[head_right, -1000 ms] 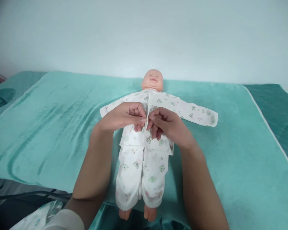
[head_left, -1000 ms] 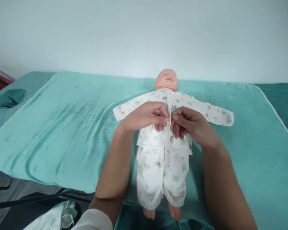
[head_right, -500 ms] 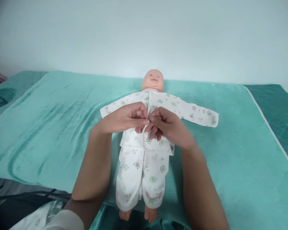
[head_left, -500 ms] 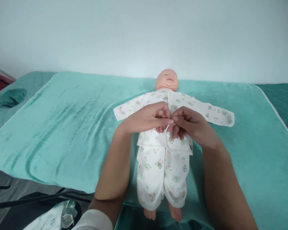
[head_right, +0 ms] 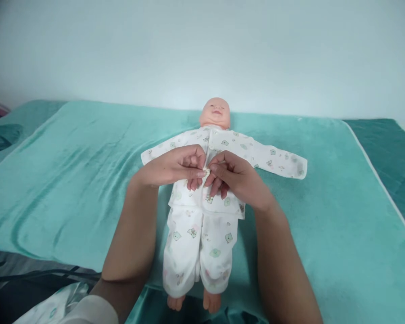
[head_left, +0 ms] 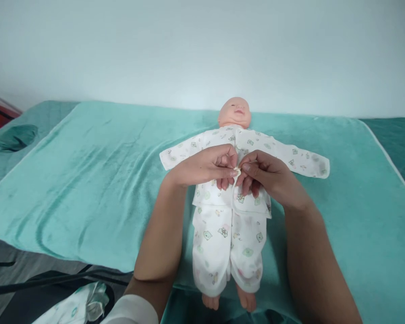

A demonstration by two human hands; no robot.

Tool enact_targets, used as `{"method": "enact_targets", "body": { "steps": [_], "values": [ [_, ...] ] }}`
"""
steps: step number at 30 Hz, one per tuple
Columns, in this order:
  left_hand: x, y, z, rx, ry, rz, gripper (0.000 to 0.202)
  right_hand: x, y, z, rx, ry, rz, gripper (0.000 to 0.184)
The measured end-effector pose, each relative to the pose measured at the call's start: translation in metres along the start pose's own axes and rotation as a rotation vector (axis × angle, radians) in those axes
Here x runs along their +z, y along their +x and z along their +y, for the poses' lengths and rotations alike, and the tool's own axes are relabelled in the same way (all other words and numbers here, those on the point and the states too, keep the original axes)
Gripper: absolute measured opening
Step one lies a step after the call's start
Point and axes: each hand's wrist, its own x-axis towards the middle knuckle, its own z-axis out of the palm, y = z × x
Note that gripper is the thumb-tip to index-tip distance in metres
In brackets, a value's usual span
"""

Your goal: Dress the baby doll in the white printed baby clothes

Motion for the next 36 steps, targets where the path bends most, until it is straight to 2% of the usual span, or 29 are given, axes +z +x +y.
{"method": "enact_targets", "body": {
  "steps": [11,20,29,33,35,36],
  "values": [
    [-0.0035,-0.0017,-0.0011,-0.049,0.008,-0.095,0.014,0.0017,-0.0007,-0.0033,0.031,-0.045,-0.002,0.031],
    [-0.0001,-0.0019,0.0022,-0.096,0.049,-0.057,0.012,0.0023,0.0010,-0.0043,0.052,-0.041,0.011,0.031],
    [0.0047,-0.0003,0.0074,-0.162,0.101,0.032,0.012,0.0042,0.0020,-0.0049,0.052,-0.052,0.009,0.031],
    [0.0047,-0.0014,0.0064,-0.124,0.092,0.025,0.011,0.0020,0.0002,-0.0036,0.024,-0.035,-0.010,0.029],
    [0.0052,-0.0001,0.0040,-0.036,0.079,0.116,0.009,-0.0002,-0.0010,-0.0017,-0.036,-0.011,0.017,0.028],
    [0.0056,0.0015,0.0021,0.028,0.086,0.209,0.008,-0.0010,-0.0011,-0.0006,-0.079,0.004,0.059,0.027]
  ]
}}
